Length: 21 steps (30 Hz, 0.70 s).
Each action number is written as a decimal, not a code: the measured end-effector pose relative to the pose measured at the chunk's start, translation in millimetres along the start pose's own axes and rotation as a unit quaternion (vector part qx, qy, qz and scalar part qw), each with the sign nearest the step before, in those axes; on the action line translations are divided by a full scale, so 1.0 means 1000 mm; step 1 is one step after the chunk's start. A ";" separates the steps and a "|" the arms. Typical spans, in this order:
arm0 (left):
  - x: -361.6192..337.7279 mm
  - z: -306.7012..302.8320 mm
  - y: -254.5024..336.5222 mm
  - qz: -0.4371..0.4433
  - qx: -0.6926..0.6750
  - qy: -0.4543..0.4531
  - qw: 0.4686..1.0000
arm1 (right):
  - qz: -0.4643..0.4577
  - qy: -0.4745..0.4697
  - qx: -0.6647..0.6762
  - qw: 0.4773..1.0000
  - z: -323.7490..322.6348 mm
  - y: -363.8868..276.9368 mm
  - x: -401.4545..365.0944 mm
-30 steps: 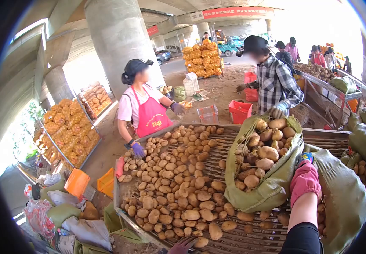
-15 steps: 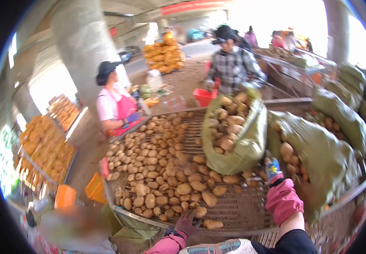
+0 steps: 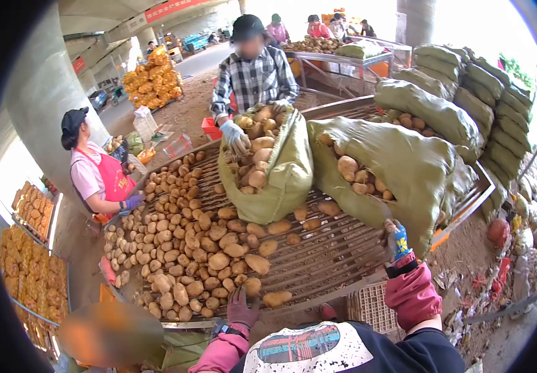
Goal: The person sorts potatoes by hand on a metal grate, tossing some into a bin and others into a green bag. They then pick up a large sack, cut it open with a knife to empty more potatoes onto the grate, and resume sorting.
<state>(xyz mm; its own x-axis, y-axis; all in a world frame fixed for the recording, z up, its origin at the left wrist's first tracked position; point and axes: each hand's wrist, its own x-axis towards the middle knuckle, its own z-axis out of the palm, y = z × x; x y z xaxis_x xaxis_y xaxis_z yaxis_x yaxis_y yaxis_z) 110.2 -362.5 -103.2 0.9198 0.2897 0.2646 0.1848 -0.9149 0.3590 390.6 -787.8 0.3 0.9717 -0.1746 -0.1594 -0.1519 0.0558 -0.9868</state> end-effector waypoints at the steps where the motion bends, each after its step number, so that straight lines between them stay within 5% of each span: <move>1: -0.001 0.000 0.000 -0.003 0.000 -0.001 1.000 | 0.035 0.002 0.054 0.998 0.003 -0.024 -0.017; 5: -0.001 0.001 -0.001 -0.008 -0.007 -0.010 1.000 | -0.012 0.092 0.051 0.994 -0.020 -0.034 -0.016; 9: -0.001 -0.002 0.003 -0.019 -0.015 -0.018 1.000 | 0.042 0.103 -0.016 0.994 -0.068 -0.073 -0.027; 12: -0.001 -0.004 0.006 -0.014 -0.023 -0.008 1.000 | 0.049 0.084 -0.063 0.993 -0.124 -0.080 -0.009; 21: 0.000 -0.003 0.007 -0.024 -0.023 -0.013 0.999 | 0.114 0.039 -0.073 0.990 -0.156 -0.098 0.011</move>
<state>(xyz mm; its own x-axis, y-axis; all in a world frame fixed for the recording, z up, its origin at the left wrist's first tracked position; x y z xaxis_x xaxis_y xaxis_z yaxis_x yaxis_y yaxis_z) 110.5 -367.5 -97.9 0.9186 0.3260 0.2233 0.2145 -0.8860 0.4110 387.8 -948.7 91.1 0.8927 -0.2504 -0.3747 -0.3962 -0.0400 -0.9173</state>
